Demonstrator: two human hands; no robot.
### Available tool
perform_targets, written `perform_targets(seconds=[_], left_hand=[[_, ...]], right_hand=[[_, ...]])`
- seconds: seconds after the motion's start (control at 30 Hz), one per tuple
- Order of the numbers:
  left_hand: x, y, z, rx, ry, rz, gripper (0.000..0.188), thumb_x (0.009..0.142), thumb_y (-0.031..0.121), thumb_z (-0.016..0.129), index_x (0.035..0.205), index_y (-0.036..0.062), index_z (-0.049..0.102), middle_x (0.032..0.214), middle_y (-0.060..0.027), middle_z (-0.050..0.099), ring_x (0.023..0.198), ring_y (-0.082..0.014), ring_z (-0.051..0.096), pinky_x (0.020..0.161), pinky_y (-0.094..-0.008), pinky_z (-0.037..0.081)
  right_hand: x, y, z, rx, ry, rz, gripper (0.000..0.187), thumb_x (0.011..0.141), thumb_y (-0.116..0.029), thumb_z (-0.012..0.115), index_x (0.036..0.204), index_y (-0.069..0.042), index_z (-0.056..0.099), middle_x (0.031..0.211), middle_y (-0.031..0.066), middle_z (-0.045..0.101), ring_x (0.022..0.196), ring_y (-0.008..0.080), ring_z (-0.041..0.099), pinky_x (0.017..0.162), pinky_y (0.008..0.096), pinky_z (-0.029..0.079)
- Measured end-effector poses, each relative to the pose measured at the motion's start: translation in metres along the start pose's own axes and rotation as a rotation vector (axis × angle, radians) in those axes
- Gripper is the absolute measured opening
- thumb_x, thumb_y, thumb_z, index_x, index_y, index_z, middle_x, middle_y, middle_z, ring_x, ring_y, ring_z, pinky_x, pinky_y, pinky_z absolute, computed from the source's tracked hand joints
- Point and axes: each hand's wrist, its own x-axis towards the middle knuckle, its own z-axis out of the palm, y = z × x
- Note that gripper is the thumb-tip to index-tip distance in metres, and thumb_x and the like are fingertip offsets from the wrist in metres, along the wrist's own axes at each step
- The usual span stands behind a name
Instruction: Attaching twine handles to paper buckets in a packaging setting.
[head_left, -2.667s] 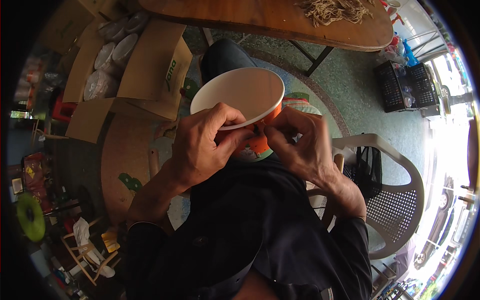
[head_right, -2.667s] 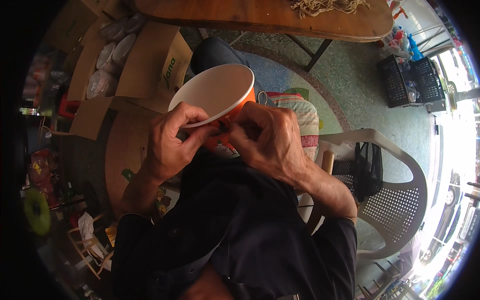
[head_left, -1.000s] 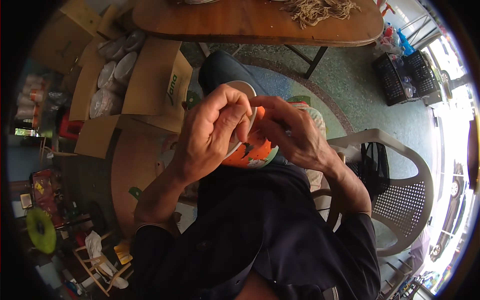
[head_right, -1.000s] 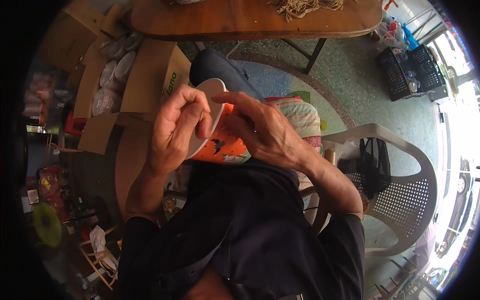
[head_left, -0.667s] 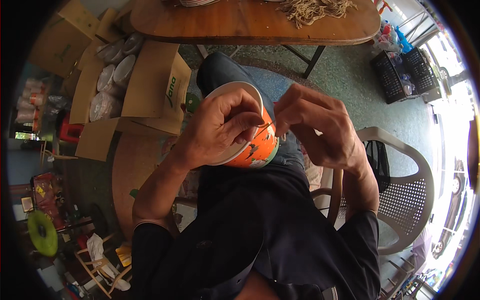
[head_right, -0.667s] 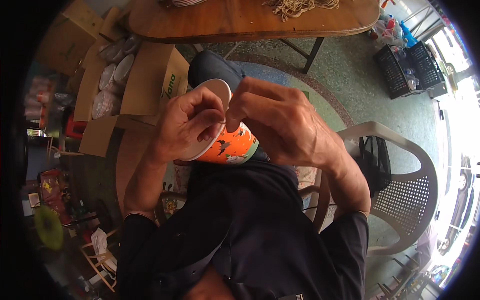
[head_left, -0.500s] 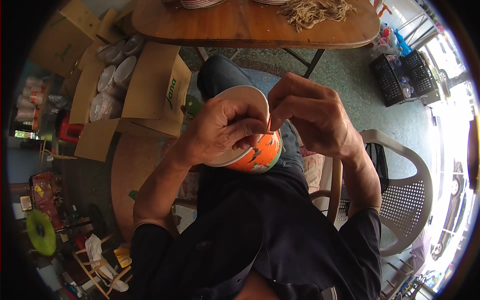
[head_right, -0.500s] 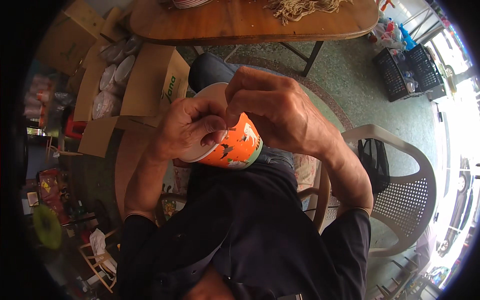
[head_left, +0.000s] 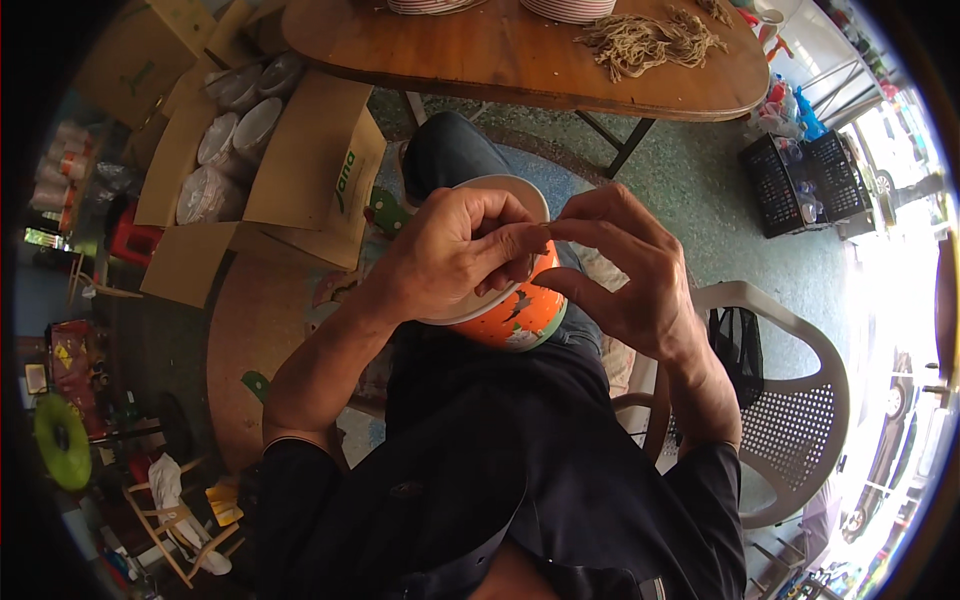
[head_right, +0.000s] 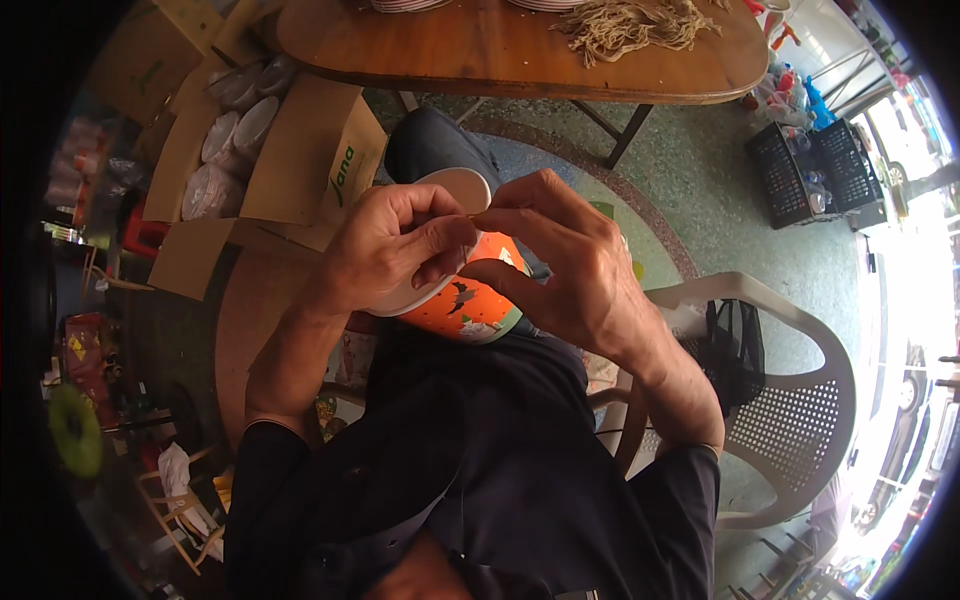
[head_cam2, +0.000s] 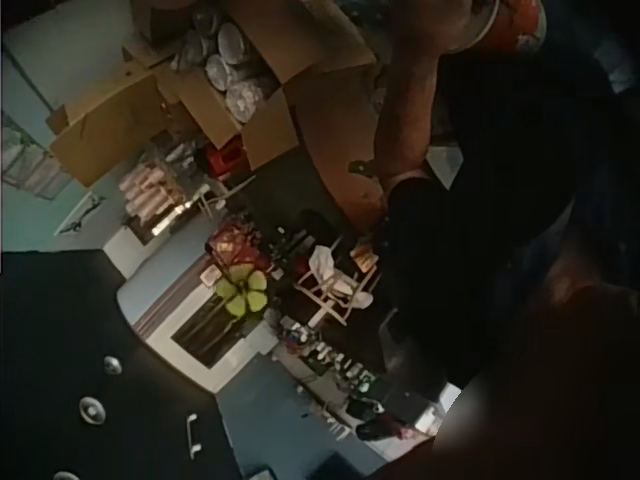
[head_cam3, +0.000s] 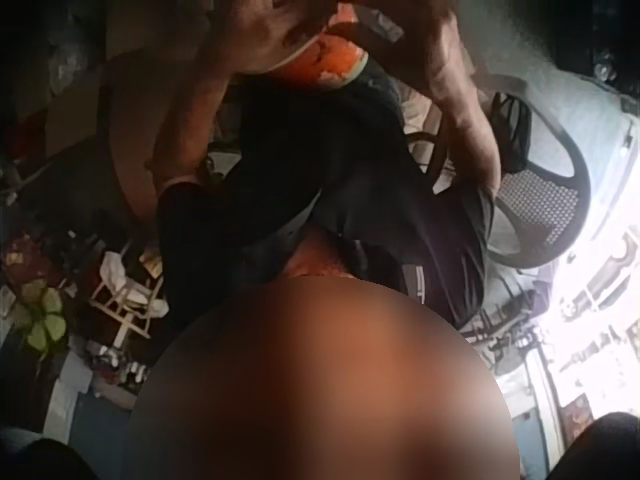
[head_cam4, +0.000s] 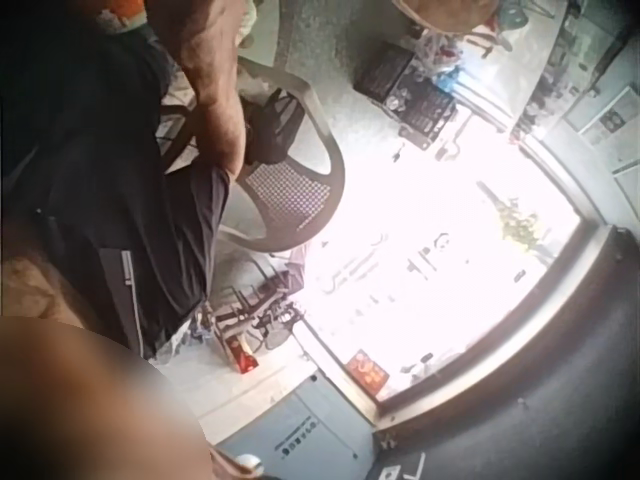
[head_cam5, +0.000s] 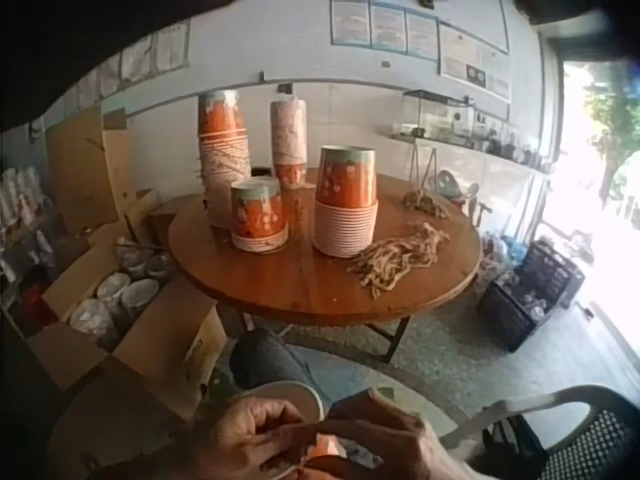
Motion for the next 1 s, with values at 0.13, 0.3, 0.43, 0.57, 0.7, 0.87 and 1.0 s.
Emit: perform_targets(seconds=[0.13, 0.3, 0.43, 0.57, 0.7, 0.87, 1.0], left_hand=[[-0.001, 0.007, 0.002, -0.035, -0.022, -0.053, 0.030, 0.105, 0.024, 0.068, 0.094, -0.0042, 0.069, 0.072, -0.0036, 0.066, 0.057, -0.0047, 0.055, 0.050, -0.0214, 0.042], [-0.001, 0.004, 0.001, -0.041, -0.017, -0.066, 0.030, 0.105, 0.024, 0.068, 0.095, -0.0043, 0.068, 0.073, -0.0049, 0.067, 0.058, -0.0061, 0.058, 0.051, -0.0215, 0.045], [0.002, 0.000, 0.002, -0.084, -0.033, -0.060, 0.030, 0.105, 0.024, 0.067, 0.096, -0.0046, 0.068, 0.074, -0.0054, 0.068, 0.059, -0.0064, 0.059, 0.051, -0.0219, 0.045], [0.002, 0.002, 0.002, -0.114, -0.040, -0.066, 0.030, 0.105, 0.024, 0.067, 0.095, -0.0044, 0.068, 0.073, -0.0055, 0.067, 0.059, -0.0072, 0.059, 0.051, -0.0224, 0.046], [0.003, -0.002, -0.001, -0.150, -0.054, -0.061, 0.031, 0.106, 0.024, 0.067, 0.094, -0.0040, 0.066, 0.073, -0.0052, 0.066, 0.059, -0.0077, 0.059, 0.052, -0.0228, 0.046], [0.003, -0.002, -0.001, -0.151, -0.073, -0.056, 0.027, 0.107, 0.021, 0.063, 0.095, -0.0027, 0.065, 0.073, -0.0051, 0.066, 0.060, -0.0077, 0.059, 0.054, -0.0231, 0.047], [0.004, -0.002, 0.001, -0.167, -0.084, -0.086, 0.027, 0.107, 0.021, 0.063, 0.094, -0.0029, 0.065, 0.075, -0.0050, 0.067, 0.062, -0.0076, 0.060, 0.055, -0.0230, 0.048]], right_hand=[[-0.002, -0.001, 0.006, -0.041, 0.089, -0.002, 0.032, 0.077, -0.008, 0.089, 0.106, -0.004, 0.078, 0.106, 0.0089, 0.068, 0.089, 0.0235, 0.073, 0.074, 0.0336, 0.061], [-0.008, 0.004, 0.013, -0.068, 0.128, -0.027, 0.029, 0.077, -0.006, 0.088, 0.104, -0.006, 0.078, 0.101, 0.0067, 0.068, 0.084, 0.0219, 0.073, 0.070, 0.0332, 0.060], [-0.010, 0.004, 0.014, -0.148, 0.188, -0.077, 0.029, 0.076, -0.006, 0.088, 0.103, -0.007, 0.078, 0.097, 0.0052, 0.068, 0.079, 0.0212, 0.072, 0.066, 0.0335, 0.059], [-0.009, 0.005, 0.014, -0.156, 0.195, -0.105, 0.029, 0.075, -0.006, 0.088, 0.103, -0.008, 0.078, 0.097, 0.0049, 0.068, 0.079, 0.0209, 0.072, 0.064, 0.0335, 0.059], [-0.009, 0.007, 0.016, -0.138, 0.185, -0.093, 0.029, 0.075, -0.006, 0.088, 0.102, -0.009, 0.078, 0.097, 0.0049, 0.068, 0.079, 0.0213, 0.071, 0.064, 0.0333, 0.058], [-0.010, 0.011, 0.013, -0.150, 0.176, -0.160, 0.029, 0.076, -0.003, 0.085, 0.103, -0.009, 0.076, 0.096, 0.0056, 0.068, 0.079, 0.0227, 0.071, 0.065, 0.0338, 0.058], [-0.011, 0.008, 0.014, -0.100, 0.156, -0.156, 0.026, 0.077, 0.001, 0.084, 0.101, -0.004, 0.074, 0.097, 0.0091, 0.069, 0.082, 0.0252, 0.071, 0.068, 0.0350, 0.059]])
